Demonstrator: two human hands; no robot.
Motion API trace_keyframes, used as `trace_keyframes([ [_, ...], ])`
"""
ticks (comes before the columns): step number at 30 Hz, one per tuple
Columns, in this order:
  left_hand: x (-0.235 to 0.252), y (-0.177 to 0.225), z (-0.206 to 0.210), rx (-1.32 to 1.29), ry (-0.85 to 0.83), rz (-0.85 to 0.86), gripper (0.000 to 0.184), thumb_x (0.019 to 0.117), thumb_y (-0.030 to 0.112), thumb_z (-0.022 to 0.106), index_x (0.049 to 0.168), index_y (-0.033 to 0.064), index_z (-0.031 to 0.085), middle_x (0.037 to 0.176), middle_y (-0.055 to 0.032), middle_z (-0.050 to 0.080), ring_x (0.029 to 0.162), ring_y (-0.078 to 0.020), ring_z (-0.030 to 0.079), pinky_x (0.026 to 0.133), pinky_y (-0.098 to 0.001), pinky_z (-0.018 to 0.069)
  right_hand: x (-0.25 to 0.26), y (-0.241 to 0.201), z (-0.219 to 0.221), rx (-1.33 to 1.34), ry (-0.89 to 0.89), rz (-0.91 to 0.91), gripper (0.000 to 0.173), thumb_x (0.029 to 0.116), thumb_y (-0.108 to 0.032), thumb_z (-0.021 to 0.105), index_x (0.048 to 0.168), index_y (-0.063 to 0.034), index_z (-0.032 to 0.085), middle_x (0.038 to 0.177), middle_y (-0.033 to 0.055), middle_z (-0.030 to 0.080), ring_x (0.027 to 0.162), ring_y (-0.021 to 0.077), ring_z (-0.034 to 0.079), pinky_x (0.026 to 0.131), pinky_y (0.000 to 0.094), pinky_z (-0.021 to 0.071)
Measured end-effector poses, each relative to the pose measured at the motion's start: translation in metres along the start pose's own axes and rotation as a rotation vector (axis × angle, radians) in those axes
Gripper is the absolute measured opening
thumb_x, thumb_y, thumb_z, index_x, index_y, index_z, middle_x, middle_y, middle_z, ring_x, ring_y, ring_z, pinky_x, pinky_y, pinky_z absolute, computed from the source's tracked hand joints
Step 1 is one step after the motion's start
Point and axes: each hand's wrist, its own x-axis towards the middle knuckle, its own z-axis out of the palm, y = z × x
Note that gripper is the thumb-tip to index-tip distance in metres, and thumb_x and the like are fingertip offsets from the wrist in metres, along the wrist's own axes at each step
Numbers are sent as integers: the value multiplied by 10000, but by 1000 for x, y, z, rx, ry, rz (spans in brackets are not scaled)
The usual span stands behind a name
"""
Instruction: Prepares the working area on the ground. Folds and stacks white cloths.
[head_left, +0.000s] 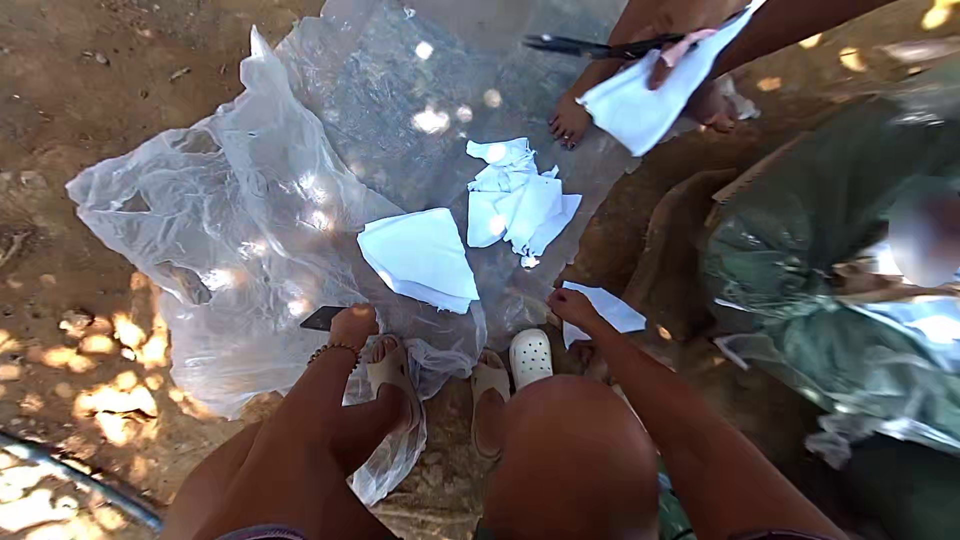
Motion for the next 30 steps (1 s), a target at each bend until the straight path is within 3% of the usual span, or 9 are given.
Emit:
trace_keyframes([
  [3, 40, 2, 43, -7, -24, -56, 390, 1023, 80, 536, 1396, -36, 538, 1366, -293, 578, 1207, -487, 611, 910, -648, 529, 55, -14, 10, 389, 135, -36, 389, 1069, -235, 546, 1328, 54, 567, 1259, 257, 634, 1103, 330, 655, 978, 473, 523],
  [7, 63, 8, 96, -123, 90, -84, 383, 1014, 80, 529, 1379, -34, 559, 1376, -288, 587, 1167, -495, 636, 906, -654, 532, 107, -46, 7, 876, 329, -25, 436, 1086, -308, 513, 1388, 6, 525, 1233, 203, 621, 1004, 256, 663, 876, 404, 562],
  [10, 77, 18, 117, -133, 30, -157, 482, 955, 184, 660, 1377, -25, 555, 1381, -297, 570, 1161, -491, 637, 888, -629, 560, 132, -53, -10, 1067, 391, -27, 497, 1095, -376, 471, 1429, -7, 468, 1239, 185, 595, 981, 239, 646, 849, 387, 556],
  [14, 78, 5, 141, -153, 33, -230, 553, 980, 238, 654, 1444, -17, 494, 1393, -321, 543, 1241, -513, 579, 946, -630, 534, 121, -61, -20, 998, 447, -85, 487, 1085, -366, 498, 1444, -39, 476, 1361, 185, 579, 1118, 270, 641, 919, 428, 539],
  [17, 78, -10, 150, -180, 85, -235, 462, 994, 91, 600, 1434, -23, 513, 1395, -340, 535, 1261, -541, 550, 974, -653, 507, 134, -75, -35, 955, 437, -358, 463, 1023, -134, 594, 1442, 6, 457, 1341, 180, 579, 1112, 225, 635, 913, 390, 555],
  [20, 70, -18, 152, -178, 101, -289, 508, 910, 75, 690, 1384, -39, 547, 1388, -325, 538, 1281, -518, 538, 979, -634, 509, 143, -97, -50, 1006, 398, -384, 492, 985, -9, 559, 1458, -2, 425, 1375, 171, 536, 1137, 217, 605, 914, 377, 541],
  [24, 33, -12, 118, -325, 60, -277, 580, 963, 356, 686, 1384, -17, 544, 1393, -300, 556, 1271, -482, 571, 992, -644, 494, 149, -92, -51, 740, 643, -144, 534, 943, -67, 626, 1451, 24, 489, 1395, 256, 556, 1239, 341, 580, 1012, 498, 497],
  [27, 10, -15, 84, -409, 105, -200, 533, 1006, 368, 642, 1350, -33, 573, 1290, -295, 627, 1242, -448, 602, 1047, -628, 455, 156, -60, -42, 715, 696, -34, 640, 958, -248, 696, 1470, 51, 457, 1426, 301, 530, 1319, 413, 533, 1089, 562, 444],
  [30, -23, -24, 56, -387, 171, -142, 532, 1019, 370, 624, 1386, -12, 567, 1311, -269, 632, 1255, -427, 600, 1077, -618, 434, 164, -58, -38, 889, 539, 24, 586, 1019, -464, 601, 1347, 20, 554, 1140, 192, 628, 938, 261, 621, 833, 449, 527],
])
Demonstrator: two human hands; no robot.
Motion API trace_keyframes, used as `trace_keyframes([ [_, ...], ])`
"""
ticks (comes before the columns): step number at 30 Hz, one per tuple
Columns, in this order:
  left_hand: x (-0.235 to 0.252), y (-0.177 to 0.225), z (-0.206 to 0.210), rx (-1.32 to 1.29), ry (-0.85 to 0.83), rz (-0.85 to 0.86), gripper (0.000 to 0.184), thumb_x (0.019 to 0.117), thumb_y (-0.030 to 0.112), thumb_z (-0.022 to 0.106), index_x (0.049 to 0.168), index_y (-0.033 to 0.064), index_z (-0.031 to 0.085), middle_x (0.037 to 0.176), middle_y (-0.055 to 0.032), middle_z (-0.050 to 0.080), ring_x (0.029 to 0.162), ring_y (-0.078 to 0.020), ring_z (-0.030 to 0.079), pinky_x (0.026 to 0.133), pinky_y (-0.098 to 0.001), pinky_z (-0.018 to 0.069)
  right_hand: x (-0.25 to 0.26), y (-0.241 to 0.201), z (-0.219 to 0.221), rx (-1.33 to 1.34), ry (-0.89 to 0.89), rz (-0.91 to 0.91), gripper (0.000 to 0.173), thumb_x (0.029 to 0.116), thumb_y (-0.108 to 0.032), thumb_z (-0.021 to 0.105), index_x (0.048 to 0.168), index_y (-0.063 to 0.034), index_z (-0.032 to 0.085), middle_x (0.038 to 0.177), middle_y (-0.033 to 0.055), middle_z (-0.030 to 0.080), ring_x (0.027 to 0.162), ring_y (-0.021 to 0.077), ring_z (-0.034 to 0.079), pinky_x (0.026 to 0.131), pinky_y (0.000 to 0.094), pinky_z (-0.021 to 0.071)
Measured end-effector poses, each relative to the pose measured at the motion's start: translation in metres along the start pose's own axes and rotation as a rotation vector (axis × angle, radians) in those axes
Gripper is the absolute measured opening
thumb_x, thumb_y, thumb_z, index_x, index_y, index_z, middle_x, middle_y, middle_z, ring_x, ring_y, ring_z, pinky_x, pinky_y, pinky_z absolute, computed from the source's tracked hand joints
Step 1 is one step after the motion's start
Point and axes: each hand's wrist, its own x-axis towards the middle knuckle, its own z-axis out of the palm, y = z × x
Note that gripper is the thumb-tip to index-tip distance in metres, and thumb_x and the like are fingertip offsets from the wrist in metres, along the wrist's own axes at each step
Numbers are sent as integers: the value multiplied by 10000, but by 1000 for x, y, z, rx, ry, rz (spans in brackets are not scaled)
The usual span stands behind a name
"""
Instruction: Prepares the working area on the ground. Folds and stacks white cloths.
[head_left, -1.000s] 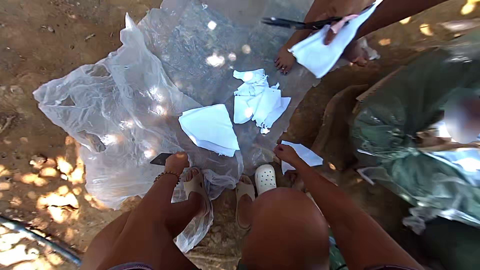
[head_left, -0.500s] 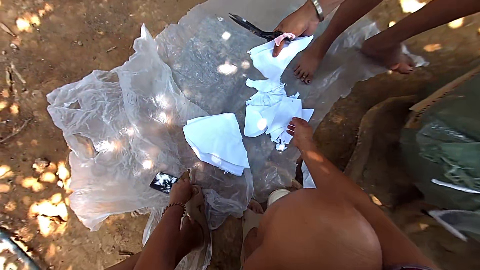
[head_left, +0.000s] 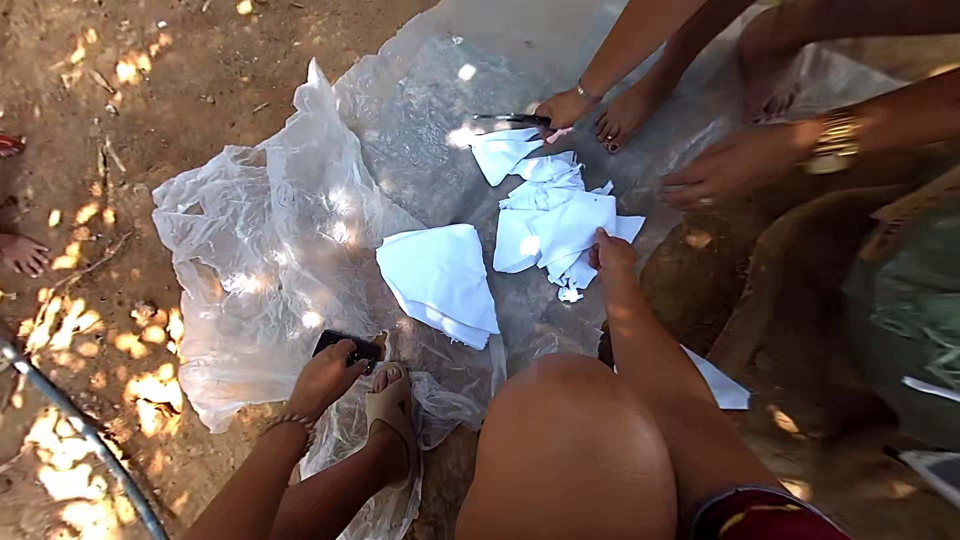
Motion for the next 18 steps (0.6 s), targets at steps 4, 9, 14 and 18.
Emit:
trace_keyframes([
  [4, -60, -9, -48, -2, 64, 82, 548, 990, 394, 675, 1402, 43, 586, 1331, -230, 639, 1220, -415, 626, 1048, -630, 462, 9, -14, 12, 226, -77, 184, 612, 955, -524, 676, 1286, -23, 561, 1006, 104, 585, 828, 187, 576, 770, 378, 524],
  [9, -161, -33, -97, -135, 320, 156, 609, 952, 415, 676, 1405, 21, 573, 1306, -237, 649, 1182, -405, 647, 956, -622, 519, 8, -3, 15, 309, -119, 189, 543, 933, -307, 755, 1351, -55, 516, 1078, 110, 582, 872, 188, 579, 780, 364, 522],
  [14, -185, -59, -98, -214, 338, 54, 569, 986, 305, 662, 1404, -57, 532, 1270, -309, 640, 1138, -440, 657, 947, -610, 525, -30, 32, -8, 13, -66, -26, 702, 904, -221, 777, 1454, 38, 425, 1292, 277, 565, 1013, 323, 612, 844, 477, 531],
  [18, -158, -69, -87, -58, 157, 79, 582, 962, 334, 728, 1419, 9, 572, 1225, -284, 681, 1105, -485, 671, 959, -693, 487, -68, 41, -7, -232, -77, -221, 370, 962, -267, 703, 1130, 60, 660, 1020, 211, 672, 930, 303, 644, 864, 502, 510],
])
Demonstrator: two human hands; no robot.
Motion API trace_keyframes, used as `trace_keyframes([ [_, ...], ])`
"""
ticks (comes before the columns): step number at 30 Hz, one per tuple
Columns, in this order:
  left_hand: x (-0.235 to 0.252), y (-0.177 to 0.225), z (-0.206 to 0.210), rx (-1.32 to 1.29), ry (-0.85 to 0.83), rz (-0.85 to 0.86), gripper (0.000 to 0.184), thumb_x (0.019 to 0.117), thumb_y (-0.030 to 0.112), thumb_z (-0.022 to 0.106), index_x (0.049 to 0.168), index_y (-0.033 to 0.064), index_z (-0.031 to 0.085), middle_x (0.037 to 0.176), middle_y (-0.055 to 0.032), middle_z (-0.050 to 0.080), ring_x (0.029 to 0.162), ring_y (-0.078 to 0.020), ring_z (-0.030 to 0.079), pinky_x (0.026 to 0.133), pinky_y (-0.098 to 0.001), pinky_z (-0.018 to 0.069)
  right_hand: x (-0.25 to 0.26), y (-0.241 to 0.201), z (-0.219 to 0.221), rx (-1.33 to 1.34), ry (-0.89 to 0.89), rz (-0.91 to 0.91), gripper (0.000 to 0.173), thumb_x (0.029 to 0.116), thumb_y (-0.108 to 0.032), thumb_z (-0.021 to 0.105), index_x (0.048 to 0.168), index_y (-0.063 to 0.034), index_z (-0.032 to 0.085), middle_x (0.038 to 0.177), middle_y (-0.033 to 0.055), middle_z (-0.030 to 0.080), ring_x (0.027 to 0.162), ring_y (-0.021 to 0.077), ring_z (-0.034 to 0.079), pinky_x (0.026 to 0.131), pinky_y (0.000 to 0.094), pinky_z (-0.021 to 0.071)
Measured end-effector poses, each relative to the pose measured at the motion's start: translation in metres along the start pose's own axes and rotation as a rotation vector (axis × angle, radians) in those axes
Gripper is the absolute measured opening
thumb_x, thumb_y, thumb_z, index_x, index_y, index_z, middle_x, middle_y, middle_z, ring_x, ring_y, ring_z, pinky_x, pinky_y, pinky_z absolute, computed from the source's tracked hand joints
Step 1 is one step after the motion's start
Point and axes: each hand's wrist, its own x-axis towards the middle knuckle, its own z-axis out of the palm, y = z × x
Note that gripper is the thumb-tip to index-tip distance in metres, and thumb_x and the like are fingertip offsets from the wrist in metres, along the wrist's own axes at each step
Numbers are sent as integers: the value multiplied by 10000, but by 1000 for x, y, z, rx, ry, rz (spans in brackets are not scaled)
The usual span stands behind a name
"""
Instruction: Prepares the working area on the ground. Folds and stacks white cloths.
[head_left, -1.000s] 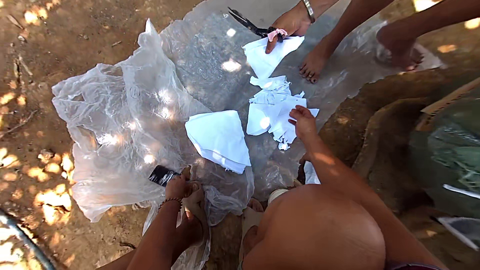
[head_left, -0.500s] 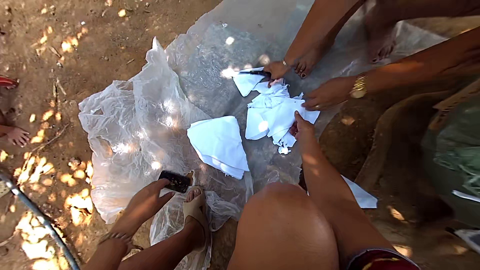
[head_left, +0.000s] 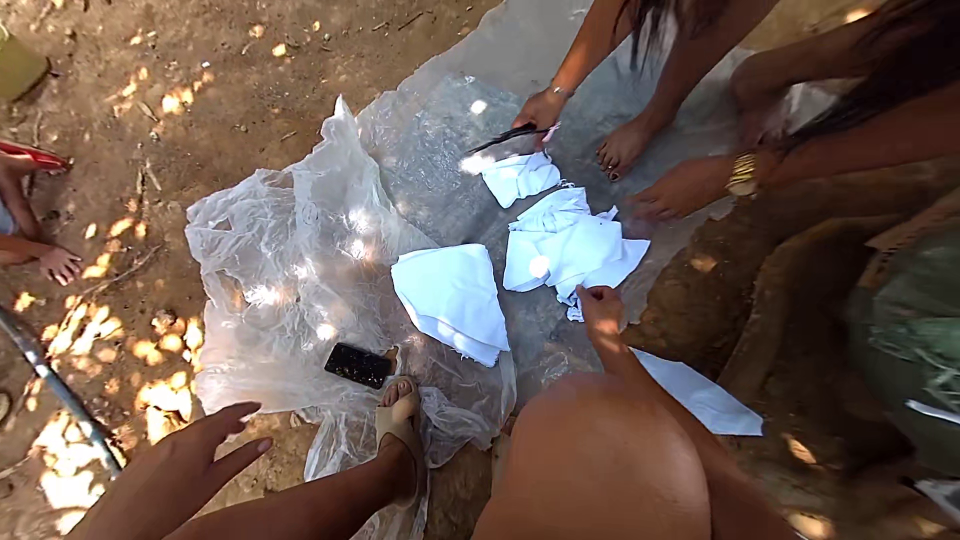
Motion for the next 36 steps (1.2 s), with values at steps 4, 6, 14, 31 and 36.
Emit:
trace_keyframes([
  [4, 1, 11, 6, -33, 19, 76, 570, 974, 401, 684, 1427, 70, 578, 1240, -215, 690, 1103, -431, 681, 917, -663, 516, -28, -21, 32, -77, -371, -171, 353, 995, -267, 667, 1133, 58, 654, 1004, 191, 673, 881, 258, 653, 831, 444, 545],
  [6, 1, 6, 8, -21, 6, 66, 585, 975, 429, 672, 1429, 73, 578, 1239, -212, 692, 1110, -426, 681, 926, -665, 512, -28, -43, 44, -202, -384, -283, 350, 980, -242, 690, 1158, 58, 660, 1075, 224, 684, 995, 318, 660, 926, 500, 516],
  [14, -5, -8, 15, -86, -98, -55, 593, 996, 317, 680, 1458, -18, 518, 1295, -302, 641, 1172, -483, 638, 989, -657, 482, 59, -55, 33, -442, -2, -146, 681, 885, -412, 783, 1350, 35, 563, 1379, 320, 531, 1306, 481, 513, 1041, 620, 448],
  [31, 24, -4, 11, -25, -26, 92, 593, 974, 343, 689, 1442, 7, 547, 1243, -273, 678, 1128, -469, 664, 952, -671, 495, 60, -68, -93, 81, 4, -295, 244, 1007, -89, 514, 1156, 73, 617, 995, 148, 629, 851, 150, 589, 808, 380, 513],
  [36, 30, 16, 1, 0, 16, 164, 593, 967, 323, 701, 1430, -16, 550, 1235, -286, 673, 1115, -481, 662, 938, -672, 496, 39, -117, -127, -342, -460, -425, 159, 997, -98, 658, 1076, 31, 706, 920, 173, 683, 819, 222, 627, 803, 468, 514],
])
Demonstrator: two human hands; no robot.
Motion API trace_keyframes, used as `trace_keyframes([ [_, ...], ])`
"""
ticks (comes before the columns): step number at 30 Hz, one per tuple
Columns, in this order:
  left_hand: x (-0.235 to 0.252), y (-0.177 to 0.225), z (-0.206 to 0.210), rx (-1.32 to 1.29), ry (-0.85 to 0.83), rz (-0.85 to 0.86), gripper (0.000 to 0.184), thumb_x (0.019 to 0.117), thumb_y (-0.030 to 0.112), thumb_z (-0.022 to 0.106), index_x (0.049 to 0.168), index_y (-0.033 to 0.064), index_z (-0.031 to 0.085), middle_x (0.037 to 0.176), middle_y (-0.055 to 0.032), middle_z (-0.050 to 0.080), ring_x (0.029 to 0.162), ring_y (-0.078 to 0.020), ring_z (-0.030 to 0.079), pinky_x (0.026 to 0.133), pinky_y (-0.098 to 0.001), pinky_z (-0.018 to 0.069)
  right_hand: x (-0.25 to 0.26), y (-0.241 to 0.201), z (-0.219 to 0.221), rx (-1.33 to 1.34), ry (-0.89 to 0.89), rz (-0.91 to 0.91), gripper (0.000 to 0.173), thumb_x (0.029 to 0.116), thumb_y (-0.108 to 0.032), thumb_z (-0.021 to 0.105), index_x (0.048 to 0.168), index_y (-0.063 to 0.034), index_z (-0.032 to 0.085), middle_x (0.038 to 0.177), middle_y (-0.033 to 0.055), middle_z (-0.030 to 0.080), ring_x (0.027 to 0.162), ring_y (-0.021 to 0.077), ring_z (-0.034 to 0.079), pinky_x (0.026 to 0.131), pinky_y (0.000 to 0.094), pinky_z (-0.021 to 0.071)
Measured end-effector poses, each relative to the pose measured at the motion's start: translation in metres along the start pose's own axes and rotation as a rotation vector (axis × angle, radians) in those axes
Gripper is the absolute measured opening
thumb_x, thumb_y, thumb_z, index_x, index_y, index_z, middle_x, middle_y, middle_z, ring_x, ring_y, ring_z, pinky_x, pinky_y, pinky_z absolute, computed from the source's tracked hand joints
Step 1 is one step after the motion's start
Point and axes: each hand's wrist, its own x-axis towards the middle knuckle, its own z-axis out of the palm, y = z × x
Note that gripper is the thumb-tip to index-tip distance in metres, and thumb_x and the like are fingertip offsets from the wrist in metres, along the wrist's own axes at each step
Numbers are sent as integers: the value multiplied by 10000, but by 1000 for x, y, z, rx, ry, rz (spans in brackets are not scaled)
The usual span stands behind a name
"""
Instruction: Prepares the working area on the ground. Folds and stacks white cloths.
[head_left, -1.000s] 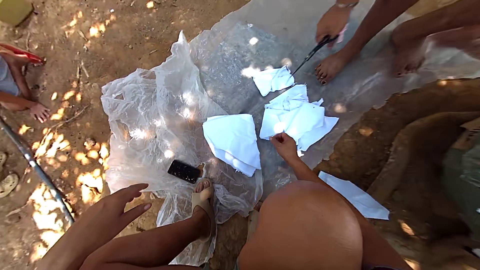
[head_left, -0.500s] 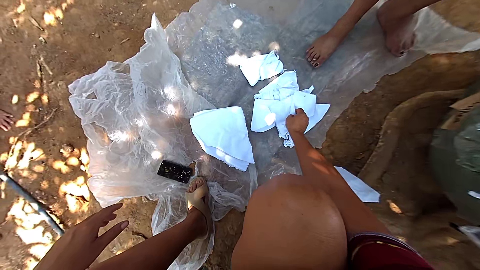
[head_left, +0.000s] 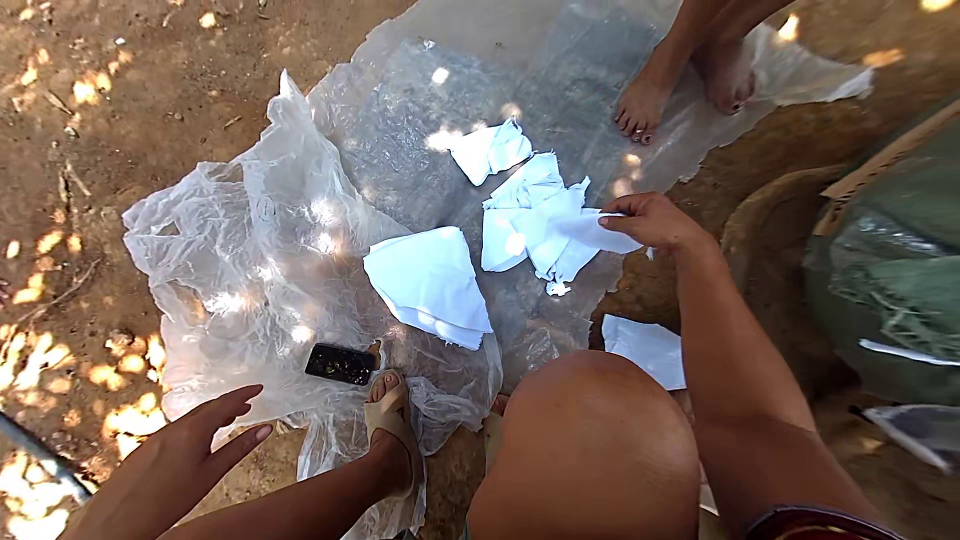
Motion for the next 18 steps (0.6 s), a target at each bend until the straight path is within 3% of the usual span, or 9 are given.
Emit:
trace_keyframes([
  [3, 0, 8, -4, 14, -31, -14, 580, 972, 291, 708, 1435, -17, 544, 1251, -292, 663, 1133, -485, 653, 961, -674, 485, 0, -16, -9, -7, -232, -25, 97, 982, -30, 650, 1019, 22, 722, 843, 97, 683, 749, 114, 612, 754, 339, 522],
  [5, -2, 11, -4, 11, -44, -13, 582, 975, 299, 701, 1436, -19, 542, 1255, -294, 661, 1132, -488, 653, 958, -675, 487, 11, -28, -9, -55, -356, 15, 94, 978, -13, 647, 1011, 42, 716, 856, 111, 681, 766, 129, 608, 775, 352, 515],
  [7, -6, 12, -3, 4, -59, -24, 592, 980, 312, 691, 1442, -23, 534, 1259, -298, 658, 1137, -492, 650, 957, -682, 486, 33, -33, -1, -145, -392, 21, 111, 982, -28, 651, 1028, 55, 710, 916, 158, 682, 840, 203, 620, 834, 428, 507],
  [9, -11, 10, -3, -2, -86, -67, 602, 987, 320, 690, 1451, -26, 525, 1275, -309, 647, 1153, -495, 640, 976, -686, 472, 64, -21, 11, -255, -301, -9, 163, 985, -71, 670, 1077, 51, 727, 1025, 240, 699, 994, 345, 653, 948, 565, 475],
  [11, -15, 8, -2, -4, -109, -94, 612, 984, 315, 692, 1454, -36, 519, 1286, -320, 638, 1167, -503, 631, 992, -691, 460, 95, 10, 20, -411, -159, -31, 220, 981, -143, 684, 1152, -16, 740, 1165, 274, 682, 1161, 446, 616, 1016, 661, 425],
  [14, -18, 9, -3, -23, -125, -90, 615, 993, 298, 681, 1455, -66, 499, 1292, -343, 625, 1178, -518, 621, 1000, -685, 456, 111, 49, 35, -503, 125, 15, 498, 918, -243, 758, 1384, -114, 639, 1459, 266, 522, 1404, 513, 391, 1042, 782, 285],
  [16, -22, 7, -3, -41, -120, -85, 613, 997, 302, 676, 1453, -66, 498, 1297, -341, 623, 1180, -511, 623, 1011, -670, 460, 101, 60, 51, -392, 376, 88, 545, 933, -264, 720, 1427, -76, 587, 1494, 267, 492, 1436, 493, 366, 1096, 759, 247],
  [18, -27, 2, -1, -52, -99, -81, 611, 993, 307, 678, 1446, -66, 508, 1286, -343, 628, 1168, -508, 630, 1004, -666, 469, 75, 60, 78, -283, 508, 93, 513, 981, -329, 651, 1348, 26, 602, 1389, 321, 548, 1326, 509, 486, 1081, 700, 351],
])
